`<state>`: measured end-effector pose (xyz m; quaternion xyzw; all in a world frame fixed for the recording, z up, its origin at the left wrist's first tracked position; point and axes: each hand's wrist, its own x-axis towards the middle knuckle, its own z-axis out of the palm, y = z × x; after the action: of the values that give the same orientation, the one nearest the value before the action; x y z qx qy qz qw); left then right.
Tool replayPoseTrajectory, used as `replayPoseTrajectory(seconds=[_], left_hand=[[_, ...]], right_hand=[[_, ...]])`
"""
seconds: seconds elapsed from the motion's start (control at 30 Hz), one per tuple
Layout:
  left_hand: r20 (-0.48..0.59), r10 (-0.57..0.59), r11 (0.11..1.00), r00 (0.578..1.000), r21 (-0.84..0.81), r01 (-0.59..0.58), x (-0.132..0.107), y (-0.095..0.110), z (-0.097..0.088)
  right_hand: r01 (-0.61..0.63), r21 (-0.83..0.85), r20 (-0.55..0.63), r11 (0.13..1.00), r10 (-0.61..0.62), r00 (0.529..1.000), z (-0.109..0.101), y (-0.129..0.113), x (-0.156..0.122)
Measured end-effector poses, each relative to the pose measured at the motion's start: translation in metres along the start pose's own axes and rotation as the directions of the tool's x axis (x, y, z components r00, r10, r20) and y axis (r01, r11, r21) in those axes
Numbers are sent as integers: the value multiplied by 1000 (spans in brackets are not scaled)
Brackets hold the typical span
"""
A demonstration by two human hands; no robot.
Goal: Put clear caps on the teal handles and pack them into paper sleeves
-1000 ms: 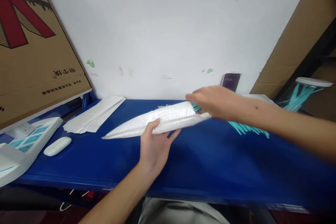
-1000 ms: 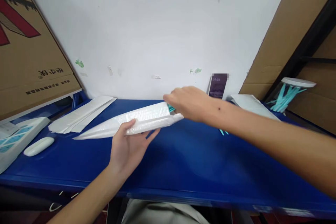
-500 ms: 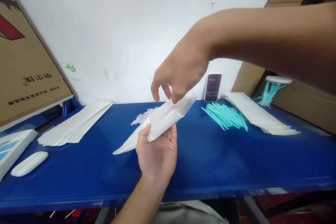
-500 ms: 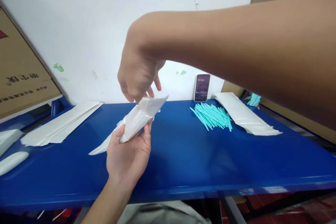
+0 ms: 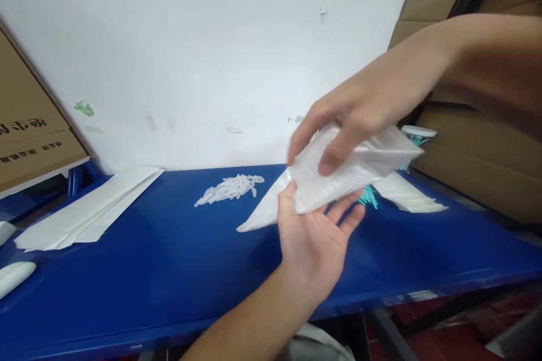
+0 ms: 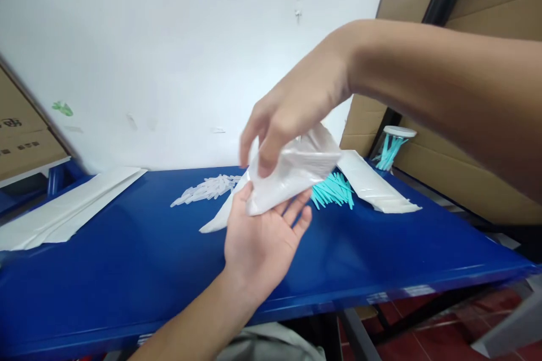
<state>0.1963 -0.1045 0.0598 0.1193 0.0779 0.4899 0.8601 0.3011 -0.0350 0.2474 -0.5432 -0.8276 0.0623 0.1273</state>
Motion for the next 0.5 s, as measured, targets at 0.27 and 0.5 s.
replayPoseTrajectory(seconds=[0.27, 0.5], left_hand=[[38, -384, 827, 923, 458, 325, 2, 0, -24], [15, -575, 366, 818, 899, 240, 7, 51, -52]], right_hand=[[-244, -228, 176, 943, 286, 942, -46, 82, -28], [-558, -389, -337, 733, 451, 827, -76, 175, -37]])
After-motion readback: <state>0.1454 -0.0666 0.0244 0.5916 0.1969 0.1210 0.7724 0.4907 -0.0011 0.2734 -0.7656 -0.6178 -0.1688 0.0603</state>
